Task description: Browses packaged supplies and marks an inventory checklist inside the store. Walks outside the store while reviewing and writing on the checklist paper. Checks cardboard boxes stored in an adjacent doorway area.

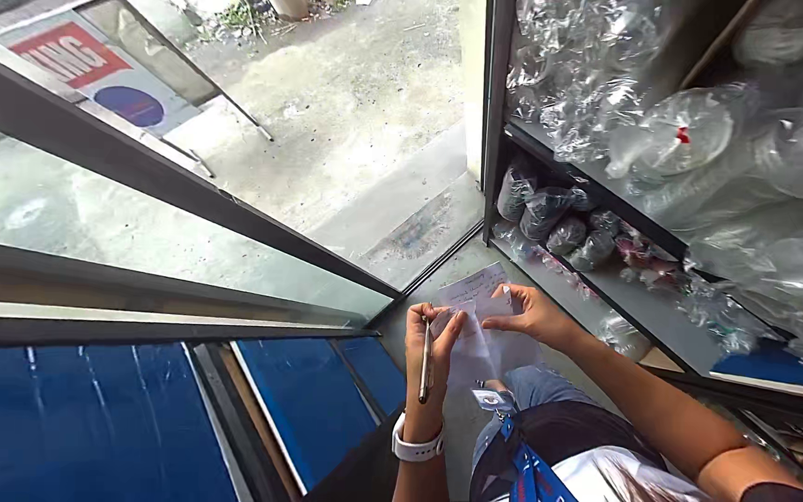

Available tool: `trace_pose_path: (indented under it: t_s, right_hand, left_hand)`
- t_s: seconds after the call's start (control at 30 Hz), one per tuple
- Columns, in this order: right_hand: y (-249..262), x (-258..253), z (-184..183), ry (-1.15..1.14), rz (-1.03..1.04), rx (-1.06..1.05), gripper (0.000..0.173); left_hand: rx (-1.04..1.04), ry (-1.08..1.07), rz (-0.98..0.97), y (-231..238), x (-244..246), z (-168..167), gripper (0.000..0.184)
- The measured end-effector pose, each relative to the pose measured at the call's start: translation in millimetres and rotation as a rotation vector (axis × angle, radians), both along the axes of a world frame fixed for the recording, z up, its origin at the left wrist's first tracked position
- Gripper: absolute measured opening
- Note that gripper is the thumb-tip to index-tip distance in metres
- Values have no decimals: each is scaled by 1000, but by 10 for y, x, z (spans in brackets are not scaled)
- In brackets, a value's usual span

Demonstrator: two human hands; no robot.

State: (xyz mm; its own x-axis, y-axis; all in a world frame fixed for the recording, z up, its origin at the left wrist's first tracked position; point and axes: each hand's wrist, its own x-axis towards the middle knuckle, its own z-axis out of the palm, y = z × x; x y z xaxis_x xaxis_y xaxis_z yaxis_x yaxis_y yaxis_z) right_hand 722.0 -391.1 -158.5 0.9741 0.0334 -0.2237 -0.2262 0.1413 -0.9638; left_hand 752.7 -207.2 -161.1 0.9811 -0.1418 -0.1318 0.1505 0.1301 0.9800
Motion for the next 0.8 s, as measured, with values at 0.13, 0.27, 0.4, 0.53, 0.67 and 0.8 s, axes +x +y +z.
trace_pose_path:
  t_s: [0.13, 0.27, 0.4, 0.53, 0.67, 0.8]
  right_hand:
    - [31, 537, 3, 114, -35, 121, 35]
    - [0, 1197, -92, 70, -106, 52, 30]
    - [-81, 1998, -197, 1, -143, 28, 29]
    - [-132, 2908, -189, -112, -208, 28, 28]
    - [-200, 3700, -212, -128, -281, 93, 26]
    - [-127, 4340, -217, -110, -342, 171, 25]
  left_hand:
    - [41, -44, 20, -14, 639, -30, 32]
    - [77, -20, 35, -74, 1299, -84, 32]
    - [67, 23, 45, -140, 2075, -132, 30]
    - [-33, 53, 82, -256, 2979, -57, 29]
    - [-64, 57, 90, -398, 3809, -15, 29]
    - [-74, 80, 141, -425, 4443, 13, 31]
